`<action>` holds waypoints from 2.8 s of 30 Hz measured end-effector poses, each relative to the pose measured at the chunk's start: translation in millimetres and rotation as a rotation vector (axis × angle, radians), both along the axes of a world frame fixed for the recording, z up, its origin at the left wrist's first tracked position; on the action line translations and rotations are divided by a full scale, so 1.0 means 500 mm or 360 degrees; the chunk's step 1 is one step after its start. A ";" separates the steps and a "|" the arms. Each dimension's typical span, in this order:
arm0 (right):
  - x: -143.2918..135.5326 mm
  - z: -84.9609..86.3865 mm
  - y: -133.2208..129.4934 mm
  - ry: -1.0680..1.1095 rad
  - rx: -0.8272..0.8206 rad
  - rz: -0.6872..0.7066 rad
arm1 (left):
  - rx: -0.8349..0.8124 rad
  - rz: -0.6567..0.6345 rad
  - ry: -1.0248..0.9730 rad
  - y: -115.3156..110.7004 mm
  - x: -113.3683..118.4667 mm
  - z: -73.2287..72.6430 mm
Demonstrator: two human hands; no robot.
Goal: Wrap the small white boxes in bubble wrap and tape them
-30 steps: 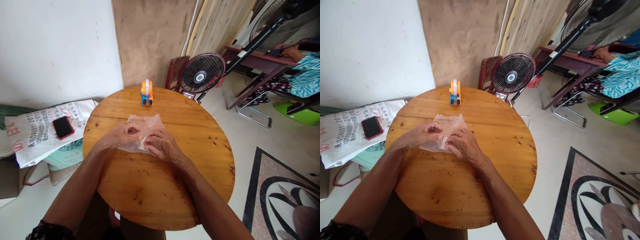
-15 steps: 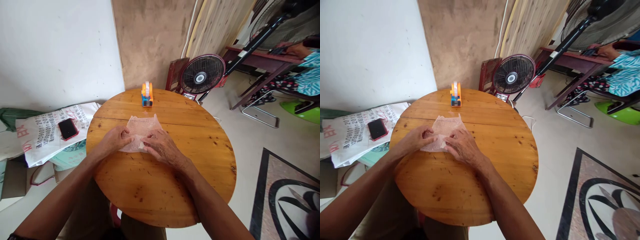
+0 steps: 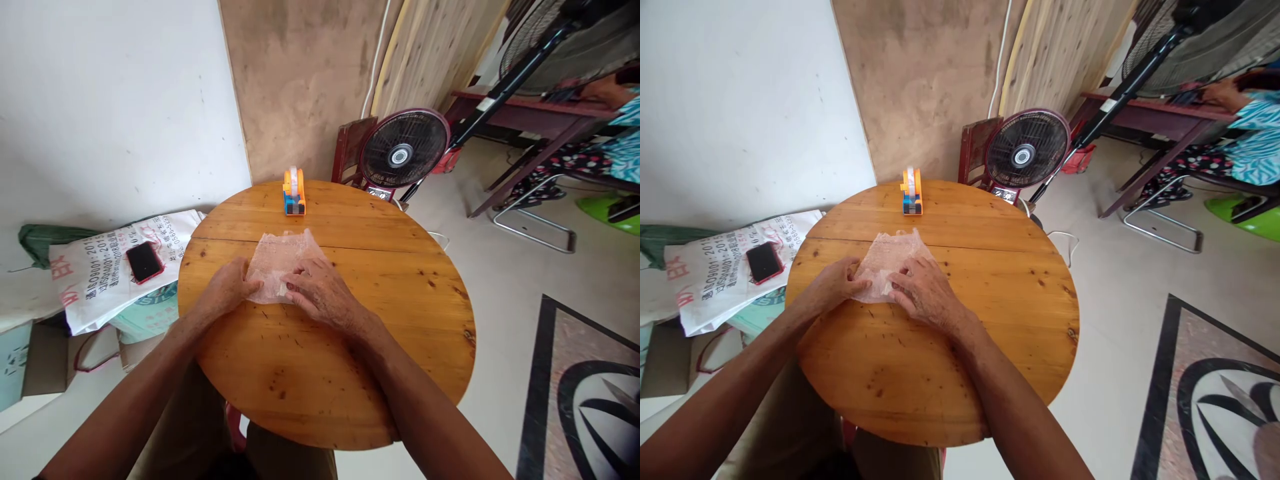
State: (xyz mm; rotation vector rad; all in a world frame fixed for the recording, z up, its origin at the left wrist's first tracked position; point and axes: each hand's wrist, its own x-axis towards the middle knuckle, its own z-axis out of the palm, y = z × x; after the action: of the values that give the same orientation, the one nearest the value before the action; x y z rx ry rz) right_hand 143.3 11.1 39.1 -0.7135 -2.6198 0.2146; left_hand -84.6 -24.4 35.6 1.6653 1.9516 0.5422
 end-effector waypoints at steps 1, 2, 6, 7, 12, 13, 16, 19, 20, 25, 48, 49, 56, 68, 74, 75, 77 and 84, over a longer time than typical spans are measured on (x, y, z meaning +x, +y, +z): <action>0.000 0.000 0.000 -0.0006 0.0016 0.0005 | -0.0002 -0.0010 -0.0157 -0.001 0.000 -0.003; -0.001 0.000 -0.001 -0.0019 0.0038 0.0009 | -0.0011 -0.0025 -0.0329 -0.002 0.001 -0.005; -0.006 0.008 -0.009 -0.0165 0.0127 -0.0016 | -0.0112 -0.0002 -0.0780 -0.007 0.005 -0.004; -0.008 0.010 -0.012 -0.0209 0.0139 -0.0034 | -0.0124 0.0036 -0.0843 -0.007 0.008 -0.002; -0.014 0.022 -0.020 -0.0306 0.0139 -0.0094 | -0.0058 0.0254 -0.1247 -0.003 0.042 0.005; -0.014 0.023 -0.020 -0.0305 0.0125 -0.0093 | -0.0055 0.0271 -0.1306 -0.002 0.050 0.007; -0.012 0.023 -0.018 -0.0270 0.0089 -0.0083 | -0.0080 0.0294 -0.1428 0.001 0.071 0.015; -0.011 0.018 -0.015 -0.0206 0.0038 -0.0100 | -0.0135 0.0296 -0.1472 0.003 0.085 0.024; -0.011 0.015 -0.014 -0.0176 0.0014 -0.0117 | -0.0146 0.0287 -0.1469 0.003 0.088 0.026; -0.008 0.002 -0.010 -0.0023 -0.0077 -0.0124 | -0.0152 0.0114 -0.1317 0.003 0.098 0.037; 0.021 0.002 0.005 0.0291 -0.0384 -0.0020 | -0.0534 -0.0465 -0.1229 0.010 0.061 0.081; 0.021 0.003 0.004 0.0294 -0.0402 -0.0012 | -0.0536 -0.0481 -0.1180 0.011 0.064 0.080; 0.023 0.003 0.003 0.0302 -0.0457 -0.0049 | -0.0107 -0.0780 -0.0498 0.016 0.075 0.060; 0.025 0.009 0.001 0.0442 -0.0746 -0.0186 | 0.0988 -0.0712 -0.0104 -0.002 0.096 -0.020; 0.016 -0.007 0.017 0.0468 -0.0711 -0.0363 | 0.1149 -0.0709 0.0064 -0.007 0.105 -0.038; 0.015 -0.008 0.021 0.0470 -0.0716 -0.0385 | 0.1169 -0.0720 0.0068 -0.007 0.105 -0.040; 0.013 -0.009 0.030 0.0472 -0.0723 -0.0446 | 0.1194 -0.0731 0.0019 -0.007 0.106 -0.043; 0.013 0.008 0.068 0.0148 -0.0690 -0.0566 | 0.1182 -0.0773 -0.0072 -0.008 0.107 -0.049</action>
State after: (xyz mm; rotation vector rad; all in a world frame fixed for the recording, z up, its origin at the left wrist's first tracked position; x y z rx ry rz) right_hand 149.7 45.1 43.0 -1.2625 -2.3249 0.6997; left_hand -31.1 -28.3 11.2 2.4342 1.2843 1.1765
